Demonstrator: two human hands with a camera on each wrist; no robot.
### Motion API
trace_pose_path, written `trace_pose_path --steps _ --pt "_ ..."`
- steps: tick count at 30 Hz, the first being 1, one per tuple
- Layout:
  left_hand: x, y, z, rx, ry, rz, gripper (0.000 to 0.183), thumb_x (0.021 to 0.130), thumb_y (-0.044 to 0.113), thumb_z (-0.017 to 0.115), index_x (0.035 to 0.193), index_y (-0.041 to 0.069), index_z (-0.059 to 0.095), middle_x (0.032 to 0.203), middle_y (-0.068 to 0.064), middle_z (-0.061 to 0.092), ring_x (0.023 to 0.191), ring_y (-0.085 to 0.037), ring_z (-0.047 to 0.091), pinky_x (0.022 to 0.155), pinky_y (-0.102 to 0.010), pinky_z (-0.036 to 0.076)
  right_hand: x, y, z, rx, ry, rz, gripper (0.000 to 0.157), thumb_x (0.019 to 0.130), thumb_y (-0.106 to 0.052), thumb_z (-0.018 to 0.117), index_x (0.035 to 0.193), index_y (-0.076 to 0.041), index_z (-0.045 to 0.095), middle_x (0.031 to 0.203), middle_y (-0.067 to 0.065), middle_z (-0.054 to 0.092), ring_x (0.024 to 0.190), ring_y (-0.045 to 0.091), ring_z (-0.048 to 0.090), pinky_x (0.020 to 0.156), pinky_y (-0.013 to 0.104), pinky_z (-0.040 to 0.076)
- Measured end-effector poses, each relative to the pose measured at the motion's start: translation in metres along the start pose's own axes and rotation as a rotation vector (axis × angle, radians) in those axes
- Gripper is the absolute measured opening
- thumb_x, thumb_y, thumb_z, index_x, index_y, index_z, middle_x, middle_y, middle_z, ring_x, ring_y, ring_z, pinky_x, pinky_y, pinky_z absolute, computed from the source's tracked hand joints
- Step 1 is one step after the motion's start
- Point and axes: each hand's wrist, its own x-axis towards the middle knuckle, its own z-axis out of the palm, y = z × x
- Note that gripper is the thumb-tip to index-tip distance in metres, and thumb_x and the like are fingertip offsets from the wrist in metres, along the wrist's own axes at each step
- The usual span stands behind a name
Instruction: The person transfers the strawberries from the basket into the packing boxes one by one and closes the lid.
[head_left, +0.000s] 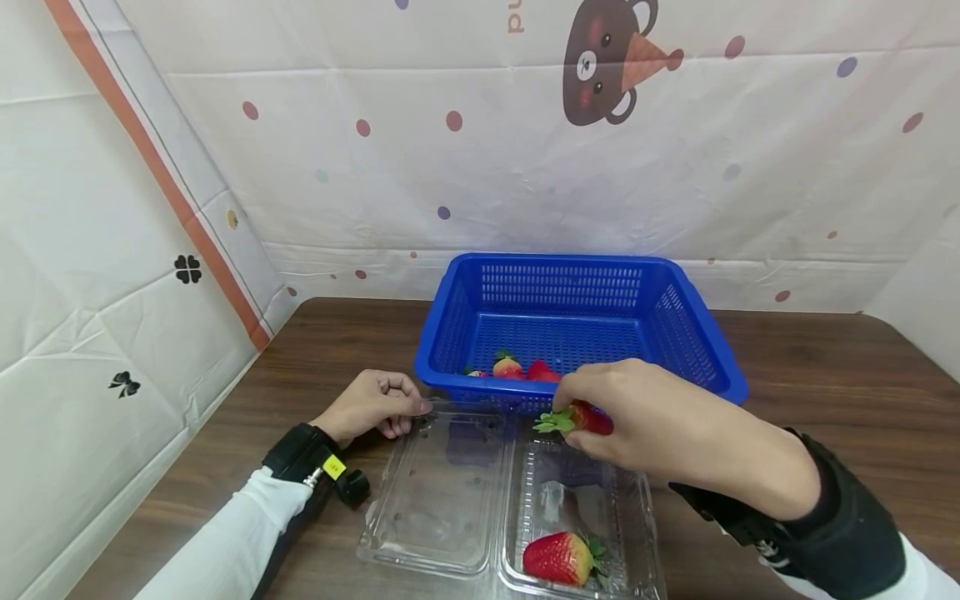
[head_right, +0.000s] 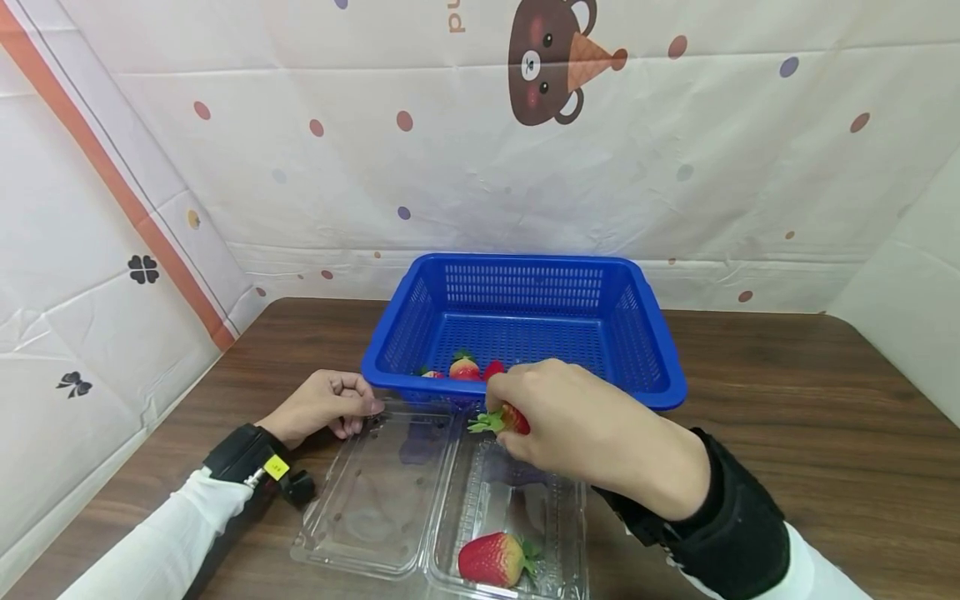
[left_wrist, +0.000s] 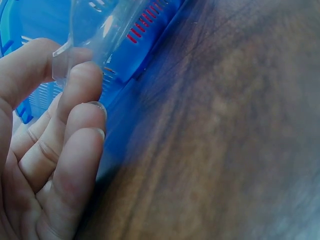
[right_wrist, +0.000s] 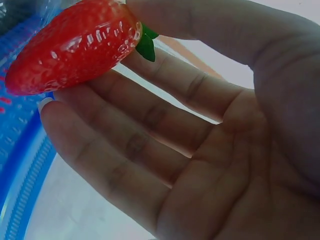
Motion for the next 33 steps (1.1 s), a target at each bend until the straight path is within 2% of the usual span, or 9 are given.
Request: trace_pose_path --steps 5,13,25,33 --pt "0.0 0.0 0.0 0.001 0.001 -0.003 0.029 0.082 0.027 0.077 0.083 0.001 0.065 0.062 -0.005 0.064 0.054 -0.018 0.059 0.047 -0.023 0.056 0.002 -0.003 0.008 -0.021 -0.002 -0.072 0.016 0.082 -0.019 0.076 0.095 -0.022 0.066 0.082 -0.013 0.058 0.07 0.006 0.049 0.056 0.022 0.047" --pt "0.0 0.001 0.0 0.01 0.011 -0.008 0.029 0.081 0.027 0.077 0.082 0.001 0.065 0.062 -0.005 0.063 0.054 -0.018 0.059 0.047 -0.023 0.056 0.007 -0.008 0.022 0.049 -0.138 -0.116 0.019 0.082 -0.021 0.077 0.097 -0.022 0.066 0.08 -0.015 0.057 0.066 0.001 0.05 0.059 0.019 0.053" --pt "0.001 0.0 0.0 0.02 0.013 -0.011 0.03 0.081 0.028 0.078 0.082 0.001 0.064 0.062 -0.004 0.063 0.054 -0.018 0.059 0.047 -0.023 0.056 0.011 -0.012 0.037 0.04 -0.207 -0.109 0.016 0.083 -0.023 0.076 0.095 -0.022 0.065 0.079 -0.015 0.054 0.065 0.002 0.048 0.059 0.021 0.05" --pt "-0.001 0.002 0.0 0.017 0.016 -0.018 0.03 0.081 0.029 0.078 0.083 0.002 0.064 0.062 -0.004 0.063 0.054 -0.018 0.059 0.047 -0.023 0.056 0.012 -0.014 0.044 0.054 -0.248 -0.099 0.015 0.082 -0.021 0.076 0.094 -0.021 0.067 0.082 -0.015 0.058 0.067 0.001 0.049 0.059 0.02 0.051"
